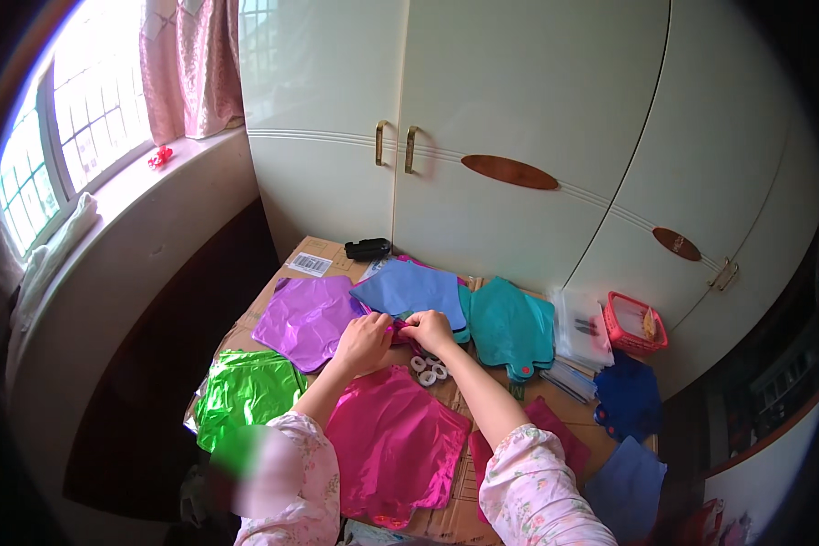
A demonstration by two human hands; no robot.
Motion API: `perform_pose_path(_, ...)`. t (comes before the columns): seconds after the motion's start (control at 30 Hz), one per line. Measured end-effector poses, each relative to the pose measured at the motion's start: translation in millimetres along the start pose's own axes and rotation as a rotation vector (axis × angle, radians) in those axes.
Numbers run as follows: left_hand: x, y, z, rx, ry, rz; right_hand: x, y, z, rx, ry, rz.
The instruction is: Folding various colorful plastic items on a cardboard surface.
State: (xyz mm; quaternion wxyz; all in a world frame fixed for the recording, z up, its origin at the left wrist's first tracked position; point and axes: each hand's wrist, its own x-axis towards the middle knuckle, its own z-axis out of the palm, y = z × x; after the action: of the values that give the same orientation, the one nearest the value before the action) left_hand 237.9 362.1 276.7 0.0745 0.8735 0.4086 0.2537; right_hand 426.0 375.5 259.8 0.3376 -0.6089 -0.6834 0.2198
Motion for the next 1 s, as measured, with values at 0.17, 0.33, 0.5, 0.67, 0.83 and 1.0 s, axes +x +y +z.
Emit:
perform_pose_path(0.17,-2,9,1,0.131,0.038,0.021,1,4,-1,0.038,0.014,-0.012)
perform_pose_path(0.33,7,1,9,0.286,-0.084,-0.15,1,-1,-6,0.091,-0.007,-0.004)
perform_pose_path(0.5,18,-8,17,0.392,-0.014,-0.242,4,8,-5,0.178,-0.018,-0.013)
perform_pose_path(0.67,31,-19,28,0.292,-0.084,-0.388,19,43,-1,0.51,0.021,0.071)
perform_pose_path(0.83,32,-8,22,0.356,-0.091,-0.271,29,67,-15,0.752,0.338,0.182)
perform_pose_path(1.0,37,-19,17,0.387,-0.217,-0.162,41,77,-59,0.703,0.756,0.283)
